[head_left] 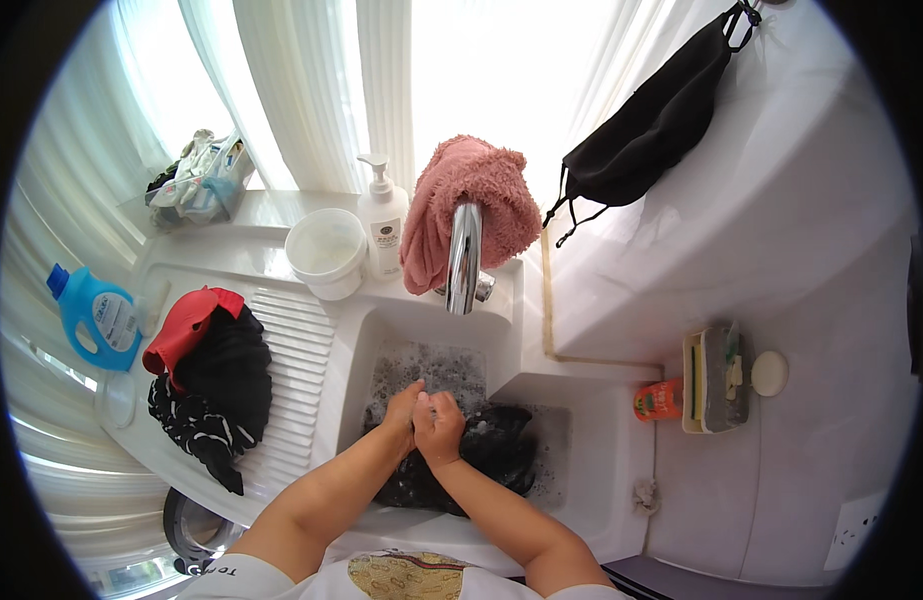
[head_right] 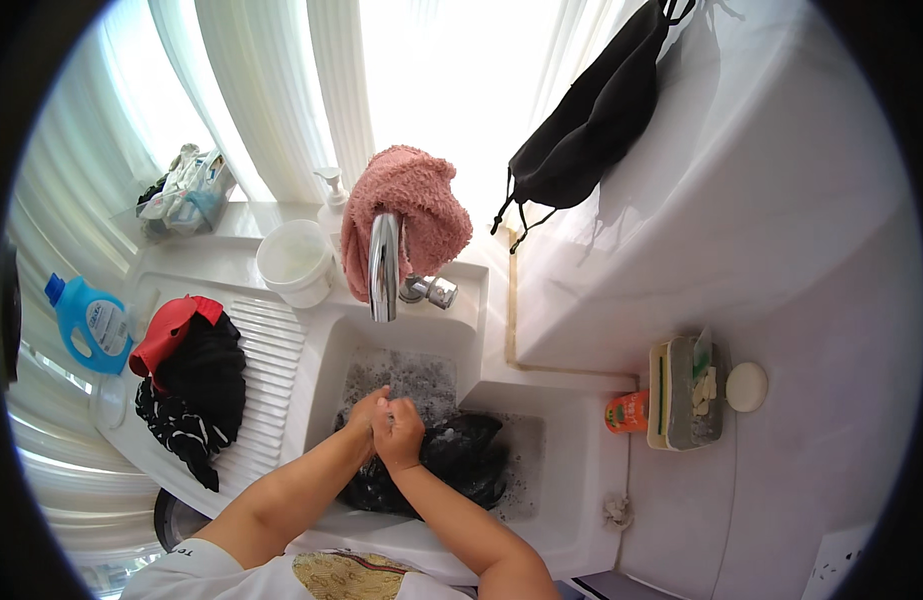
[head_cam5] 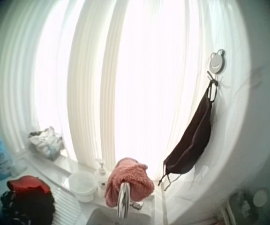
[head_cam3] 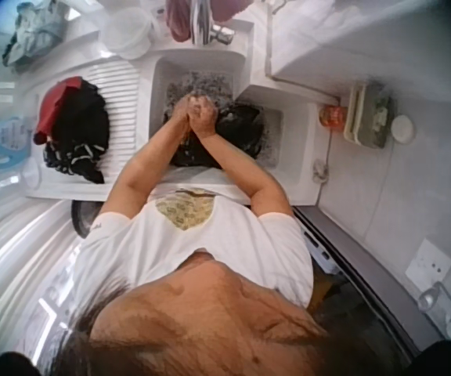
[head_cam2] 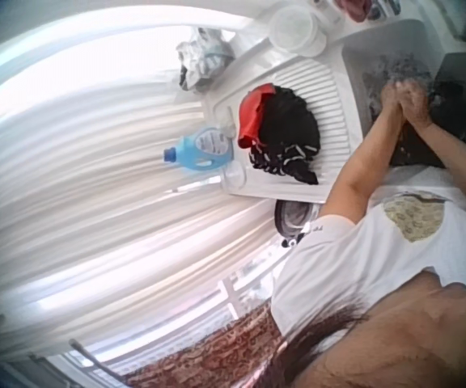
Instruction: The person washes a dark garment by hand in a sink, rubbing it in soapy water and pouring additional liquid into the basin.
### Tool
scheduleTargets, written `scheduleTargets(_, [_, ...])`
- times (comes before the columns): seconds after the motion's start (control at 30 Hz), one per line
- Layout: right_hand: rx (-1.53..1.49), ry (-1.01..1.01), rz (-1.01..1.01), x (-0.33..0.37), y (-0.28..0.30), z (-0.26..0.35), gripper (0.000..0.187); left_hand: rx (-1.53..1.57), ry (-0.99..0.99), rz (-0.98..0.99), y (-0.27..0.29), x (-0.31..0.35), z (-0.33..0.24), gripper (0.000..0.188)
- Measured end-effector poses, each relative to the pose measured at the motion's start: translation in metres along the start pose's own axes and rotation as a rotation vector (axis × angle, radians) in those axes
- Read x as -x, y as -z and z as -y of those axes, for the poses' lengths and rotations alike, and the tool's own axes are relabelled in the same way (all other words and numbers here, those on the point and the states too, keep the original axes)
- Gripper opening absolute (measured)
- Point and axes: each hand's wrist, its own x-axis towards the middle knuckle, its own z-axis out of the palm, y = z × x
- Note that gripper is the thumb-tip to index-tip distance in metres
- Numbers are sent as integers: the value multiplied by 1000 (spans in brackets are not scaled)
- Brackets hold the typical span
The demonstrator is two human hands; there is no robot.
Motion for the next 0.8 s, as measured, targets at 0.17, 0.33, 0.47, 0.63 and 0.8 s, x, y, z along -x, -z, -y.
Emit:
scheduleTargets(0.17, [40,-156,-15,-55,-5,-112,28,-250,-334,-125,-2,-35,-23,46])
scheduleTargets(0.33, [552,-102,464,-25,7,-127,43,-1043,-501,-302,18,-69,15,53])
scheduleTargets(0.47, [662,-380,515,-29,-16,-157,50,-1222,-234,-241,61,-155,46,59])
scheduleTargets(0.63, [222,-371,263,-44,-2,-101,45,95,-195,-125,23,-110,15,46])
scheduleTargets(0.8, [152,-121,104,-13,-10,-50,34,503,42,336,12,-73,32,29])
